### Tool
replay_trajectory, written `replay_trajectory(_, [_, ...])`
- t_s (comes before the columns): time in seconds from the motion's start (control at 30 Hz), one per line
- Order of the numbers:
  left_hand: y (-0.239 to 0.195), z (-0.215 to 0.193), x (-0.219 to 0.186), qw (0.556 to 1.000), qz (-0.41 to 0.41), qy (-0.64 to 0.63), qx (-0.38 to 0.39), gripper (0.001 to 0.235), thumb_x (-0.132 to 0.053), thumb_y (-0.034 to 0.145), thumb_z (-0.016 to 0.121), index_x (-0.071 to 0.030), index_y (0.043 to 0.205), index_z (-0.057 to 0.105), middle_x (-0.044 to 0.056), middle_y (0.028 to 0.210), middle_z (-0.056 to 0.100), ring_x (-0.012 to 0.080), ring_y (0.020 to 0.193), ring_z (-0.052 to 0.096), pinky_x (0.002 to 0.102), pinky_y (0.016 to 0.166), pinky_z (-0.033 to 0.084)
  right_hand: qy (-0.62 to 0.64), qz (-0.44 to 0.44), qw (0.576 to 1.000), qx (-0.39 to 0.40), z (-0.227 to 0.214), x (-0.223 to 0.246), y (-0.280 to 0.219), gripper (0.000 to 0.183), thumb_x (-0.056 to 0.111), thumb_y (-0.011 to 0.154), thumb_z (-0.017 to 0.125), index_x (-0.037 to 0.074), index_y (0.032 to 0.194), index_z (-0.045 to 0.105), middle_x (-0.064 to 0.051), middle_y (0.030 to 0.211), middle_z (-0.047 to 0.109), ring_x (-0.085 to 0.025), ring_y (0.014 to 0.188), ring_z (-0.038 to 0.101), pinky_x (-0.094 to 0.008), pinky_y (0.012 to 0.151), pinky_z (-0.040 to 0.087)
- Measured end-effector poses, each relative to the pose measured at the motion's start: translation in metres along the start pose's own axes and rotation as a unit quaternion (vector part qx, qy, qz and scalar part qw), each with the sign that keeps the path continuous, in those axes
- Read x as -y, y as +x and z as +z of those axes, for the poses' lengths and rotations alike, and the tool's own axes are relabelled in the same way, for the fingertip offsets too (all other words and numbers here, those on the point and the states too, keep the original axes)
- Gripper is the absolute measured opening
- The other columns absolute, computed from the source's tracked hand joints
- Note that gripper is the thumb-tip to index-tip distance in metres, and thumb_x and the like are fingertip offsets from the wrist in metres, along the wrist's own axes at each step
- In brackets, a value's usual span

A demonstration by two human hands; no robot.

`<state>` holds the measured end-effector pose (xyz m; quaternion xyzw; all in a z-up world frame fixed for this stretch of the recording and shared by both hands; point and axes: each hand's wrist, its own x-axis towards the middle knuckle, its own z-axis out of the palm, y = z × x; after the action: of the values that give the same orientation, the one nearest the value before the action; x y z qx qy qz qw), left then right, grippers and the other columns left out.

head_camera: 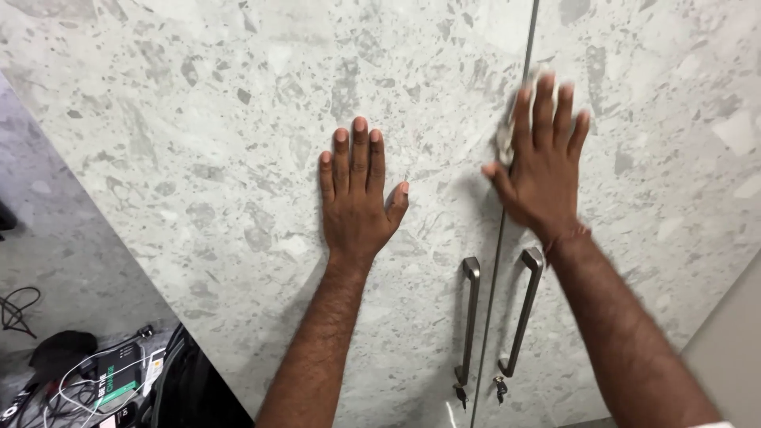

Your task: Wiping the surface of a wardrobe with a cleaning cloth.

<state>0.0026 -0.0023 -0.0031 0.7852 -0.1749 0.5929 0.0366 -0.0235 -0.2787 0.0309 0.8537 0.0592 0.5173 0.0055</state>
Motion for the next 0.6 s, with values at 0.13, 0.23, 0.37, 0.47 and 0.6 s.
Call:
replay_trajectory(0.13, [0.0, 0.0, 0.0, 1.0, 0.001, -0.018, -0.002, 0.072, -0.052, 0.113, 0.036, -0.008, 0.168, 0.019, 0.012, 0.175, 0.014, 0.0281, 0.163, 0.011, 0.05, 0.134, 0.006, -0.02, 0.016, 1.0, 0.001, -0.024, 0.005, 0.036, 0.103, 0.087, 0.094, 0.007, 0.022, 0.173, -0.004, -0.006, 0.179, -0.013, -0.026, 0.165, -0.015, -0.054, 0.133, -0.014])
replay_trajectory(0.23, [0.002, 0.001, -0.009, 0.998, -0.01, -0.06, -0.02, 0.074, -0.051, 0.112, 0.039, -0.006, 0.167, 0.018, 0.014, 0.175, 0.013, 0.0307, 0.163, 0.009, 0.052, 0.133, 0.005, -0.019, 0.008, 1.0, 0.005, -0.013, 0.0, 0.016, 0.104, 0.089, 0.093, 0.008, 0.021, 0.171, -0.003, -0.008, 0.177, -0.013, -0.025, 0.164, -0.015, -0.053, 0.131, -0.014])
replay_trajectory(0.37, [0.012, 0.002, -0.034, 0.994, -0.005, -0.103, -0.031, 0.075, -0.05, 0.111, 0.042, -0.006, 0.167, 0.017, 0.014, 0.175, 0.013, 0.0304, 0.163, 0.01, 0.052, 0.134, 0.007, 0.016, -0.016, 1.0, 0.021, -0.002, 0.001, -0.037, 0.104, 0.087, 0.094, 0.011, 0.016, 0.169, -0.002, -0.011, 0.175, -0.01, -0.029, 0.162, -0.014, -0.053, 0.129, -0.013])
replay_trajectory(0.47, [0.026, 0.0, -0.062, 0.99, 0.018, -0.133, -0.045, 0.075, -0.048, 0.111, 0.044, -0.006, 0.168, 0.018, 0.014, 0.175, 0.014, 0.0303, 0.164, 0.011, 0.052, 0.134, 0.009, 0.015, -0.023, 0.999, 0.043, -0.001, -0.005, -0.057, 0.104, 0.086, 0.094, 0.013, 0.015, 0.168, -0.001, -0.011, 0.175, -0.009, -0.029, 0.161, -0.013, -0.053, 0.128, -0.013])
replay_trajectory(0.6, [0.055, 0.0, -0.103, 0.982, 0.04, -0.179, -0.053, 0.072, -0.042, 0.111, 0.045, -0.006, 0.167, 0.02, 0.014, 0.175, 0.017, 0.0308, 0.164, 0.013, 0.054, 0.135, 0.012, -0.014, -0.03, 0.999, 0.03, -0.005, -0.028, -0.038, 0.103, 0.085, 0.094, 0.012, 0.015, 0.169, 0.001, -0.009, 0.176, -0.007, -0.027, 0.162, -0.011, -0.052, 0.129, -0.013])
